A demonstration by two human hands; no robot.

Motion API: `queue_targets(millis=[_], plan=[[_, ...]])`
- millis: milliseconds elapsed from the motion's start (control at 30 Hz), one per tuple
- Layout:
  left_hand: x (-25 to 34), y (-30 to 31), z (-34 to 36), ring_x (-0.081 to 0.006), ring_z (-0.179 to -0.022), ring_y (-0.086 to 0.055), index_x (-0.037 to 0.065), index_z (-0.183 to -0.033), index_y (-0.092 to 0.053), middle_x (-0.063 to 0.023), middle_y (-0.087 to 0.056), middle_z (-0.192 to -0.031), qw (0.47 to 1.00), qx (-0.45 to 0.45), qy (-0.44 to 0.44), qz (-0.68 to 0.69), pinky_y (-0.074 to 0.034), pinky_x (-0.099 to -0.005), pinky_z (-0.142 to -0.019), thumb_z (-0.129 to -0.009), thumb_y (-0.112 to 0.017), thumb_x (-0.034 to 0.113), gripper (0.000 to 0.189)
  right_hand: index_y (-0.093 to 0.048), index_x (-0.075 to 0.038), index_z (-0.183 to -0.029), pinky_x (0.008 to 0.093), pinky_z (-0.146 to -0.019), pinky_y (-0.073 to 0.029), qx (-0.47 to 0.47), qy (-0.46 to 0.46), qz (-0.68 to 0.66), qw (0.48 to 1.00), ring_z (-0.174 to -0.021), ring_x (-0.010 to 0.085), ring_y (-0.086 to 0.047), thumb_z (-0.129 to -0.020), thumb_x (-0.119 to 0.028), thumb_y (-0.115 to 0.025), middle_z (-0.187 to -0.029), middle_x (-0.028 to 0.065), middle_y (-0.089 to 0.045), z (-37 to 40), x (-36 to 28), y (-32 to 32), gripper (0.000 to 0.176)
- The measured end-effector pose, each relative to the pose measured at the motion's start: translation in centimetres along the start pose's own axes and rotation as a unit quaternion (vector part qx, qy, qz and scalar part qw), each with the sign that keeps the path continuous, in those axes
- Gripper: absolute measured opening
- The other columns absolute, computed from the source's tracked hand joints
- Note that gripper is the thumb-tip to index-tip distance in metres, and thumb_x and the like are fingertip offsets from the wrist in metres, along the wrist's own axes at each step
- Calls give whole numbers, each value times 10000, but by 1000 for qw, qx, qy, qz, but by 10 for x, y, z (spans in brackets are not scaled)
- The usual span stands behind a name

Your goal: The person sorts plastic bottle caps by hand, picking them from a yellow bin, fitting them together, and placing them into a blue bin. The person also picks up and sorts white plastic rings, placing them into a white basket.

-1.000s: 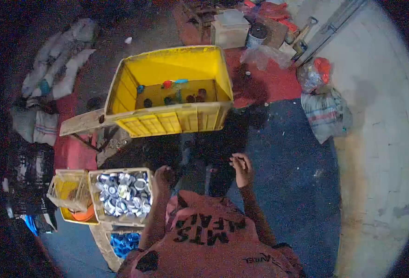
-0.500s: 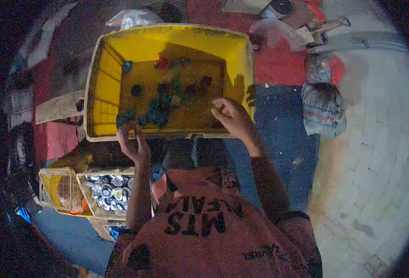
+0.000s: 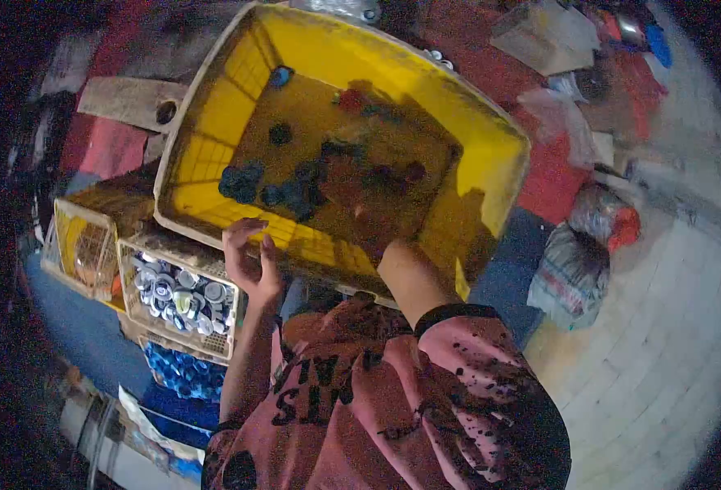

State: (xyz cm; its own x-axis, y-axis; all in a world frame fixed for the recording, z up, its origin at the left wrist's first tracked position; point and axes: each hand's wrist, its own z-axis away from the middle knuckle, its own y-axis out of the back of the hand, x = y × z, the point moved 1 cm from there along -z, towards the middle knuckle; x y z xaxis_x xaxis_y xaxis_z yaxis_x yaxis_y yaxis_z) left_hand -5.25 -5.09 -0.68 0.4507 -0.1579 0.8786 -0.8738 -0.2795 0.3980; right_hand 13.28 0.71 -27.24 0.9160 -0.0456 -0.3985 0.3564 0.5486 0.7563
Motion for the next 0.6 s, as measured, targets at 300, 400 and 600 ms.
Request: queue_targets(millis=[300, 400, 600], plan=[[-2, -2, 0, -283, -923, -621, 0, -1001, -642, -144, -662, -961, 990, 49, 106, 81, -479, -362, -871, -842, -630, -2, 160, -467, -15, -1384, 500, -970, -494, 68, 23, -211, 975, -1215, 393, -557, -898, -414, -702, -1348, 226, -539, -3, 4, 34, 672], [5, 1, -10, -274, -940, -624, 2, -1062, -637, -137, -661, -1005, 982, -4, 167, 90, -483, -360, -885, -843, -647, 4, 220, -517, -55, -1359, 447, -945, -505, 61, 84, -413, 905, -1137, 307, -616, -881, -363, -748, -1279, 150, -603, 29, 9, 68, 614], [51, 0, -46, -344, -1230, -555, 59, -1324, -571, -166, -588, -1309, 970, -203, 93, 91, -450, -403, -1026, -742, -858, 163, 657, -566, -82, -1294, 356, -1034, -433, 17, 160, -544, 824, -1168, 209, -574, -888, -331, -765, -1227, 74, -613, 122, -24, 164, 516]])
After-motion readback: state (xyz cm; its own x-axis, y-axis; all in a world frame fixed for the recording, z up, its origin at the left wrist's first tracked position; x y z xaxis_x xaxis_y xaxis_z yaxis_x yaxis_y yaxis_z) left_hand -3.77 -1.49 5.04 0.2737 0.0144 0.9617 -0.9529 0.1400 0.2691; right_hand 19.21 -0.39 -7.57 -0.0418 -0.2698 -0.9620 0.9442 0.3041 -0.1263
